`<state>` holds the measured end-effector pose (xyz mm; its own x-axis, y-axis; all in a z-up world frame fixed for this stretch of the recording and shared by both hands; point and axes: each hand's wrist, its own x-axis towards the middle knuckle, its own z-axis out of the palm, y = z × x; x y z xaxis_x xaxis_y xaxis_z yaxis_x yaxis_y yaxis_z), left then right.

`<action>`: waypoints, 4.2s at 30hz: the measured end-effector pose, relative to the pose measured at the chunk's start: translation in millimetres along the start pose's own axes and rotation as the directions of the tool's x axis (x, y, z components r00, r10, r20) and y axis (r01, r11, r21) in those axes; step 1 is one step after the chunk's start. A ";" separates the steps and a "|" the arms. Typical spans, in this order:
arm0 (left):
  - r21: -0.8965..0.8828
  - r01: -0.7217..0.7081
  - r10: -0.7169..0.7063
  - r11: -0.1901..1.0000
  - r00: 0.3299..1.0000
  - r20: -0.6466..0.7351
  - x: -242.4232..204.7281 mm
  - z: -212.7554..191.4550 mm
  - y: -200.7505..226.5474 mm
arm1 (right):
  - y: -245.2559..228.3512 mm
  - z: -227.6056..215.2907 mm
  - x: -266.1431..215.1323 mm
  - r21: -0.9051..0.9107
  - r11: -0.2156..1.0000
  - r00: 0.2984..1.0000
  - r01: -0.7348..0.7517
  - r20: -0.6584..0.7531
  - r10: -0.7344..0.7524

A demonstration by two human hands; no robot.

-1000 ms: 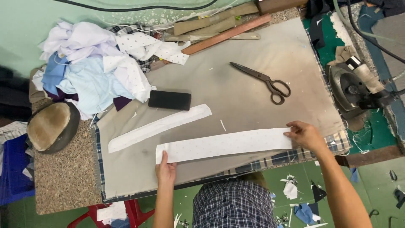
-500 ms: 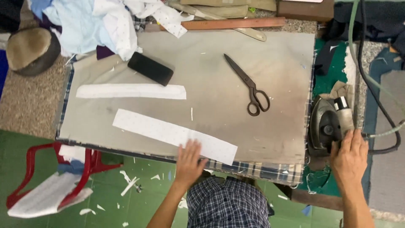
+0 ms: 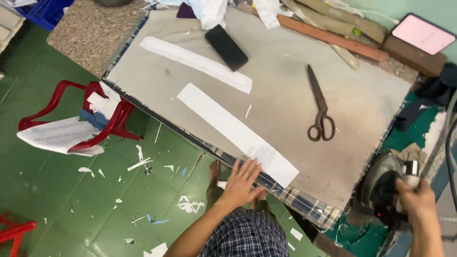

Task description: The person cuts a long strip of white patterned fabric using shears on a work table. They then fold the fabric strip and press it with a steam iron, repeating the process for another piece of fabric.

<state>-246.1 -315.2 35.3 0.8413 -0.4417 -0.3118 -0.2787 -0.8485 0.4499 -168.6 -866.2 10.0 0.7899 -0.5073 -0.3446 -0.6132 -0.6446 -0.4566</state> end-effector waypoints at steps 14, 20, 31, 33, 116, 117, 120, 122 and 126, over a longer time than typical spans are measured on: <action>-0.228 0.447 -0.466 0.865 0.548 -0.694 -141.8 -25.0 -232.9 | -344.7 161.1 -192.6 -0.500 0.674 0.834 0.543 0.414 -0.365; -0.307 0.557 -0.559 0.772 0.365 -0.744 -214.0 -26.5 -297.1 | -560.2 279.7 -258.9 -0.422 0.590 0.714 0.689 0.539 -0.448; -0.359 0.593 -0.665 0.721 0.447 -0.598 -204.5 -39.6 -305.2 | -665.2 381.6 -246.1 -0.171 0.432 0.454 0.886 0.515 -0.727; -0.294 0.575 -0.615 0.763 0.508 -0.603 -181.9 -52.2 -302.0 | -647.9 368.1 -248.4 -0.143 0.509 0.502 0.849 0.520 -0.691; -0.413 0.211 -0.461 0.886 0.497 -0.736 -32.0 -132.4 -216.9 | -240.1 108.2 42.0 -0.487 0.725 0.827 0.487 0.525 -0.203; -0.420 0.223 -0.475 0.880 0.477 -0.740 -43.8 -124.4 -213.6 | -226.3 130.7 64.9 -0.486 0.711 0.817 0.508 0.534 -0.218; -0.458 0.354 -0.579 0.815 0.504 -0.641 -62.4 -109.7 -211.1 | -199.2 173.4 108.3 -0.644 0.482 0.804 0.594 0.500 -0.321; -0.366 0.441 -0.569 0.820 0.552 -0.610 -64.9 -104.0 -219.3 | -205.5 173.6 103.9 -0.563 0.484 0.742 0.670 0.485 -0.463; -0.101 0.317 -0.305 0.943 0.700 -0.646 -30.0 -103.7 -245.8 | -296.0 142.1 28.2 -0.463 0.805 0.886 0.371 0.435 -0.158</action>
<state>-154.9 -63.2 20.8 0.9730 0.1375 0.1854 0.0508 -0.9109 0.4095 36.5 -608.4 18.9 0.8014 -0.0989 -0.5899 -0.2050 -0.9719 -0.1156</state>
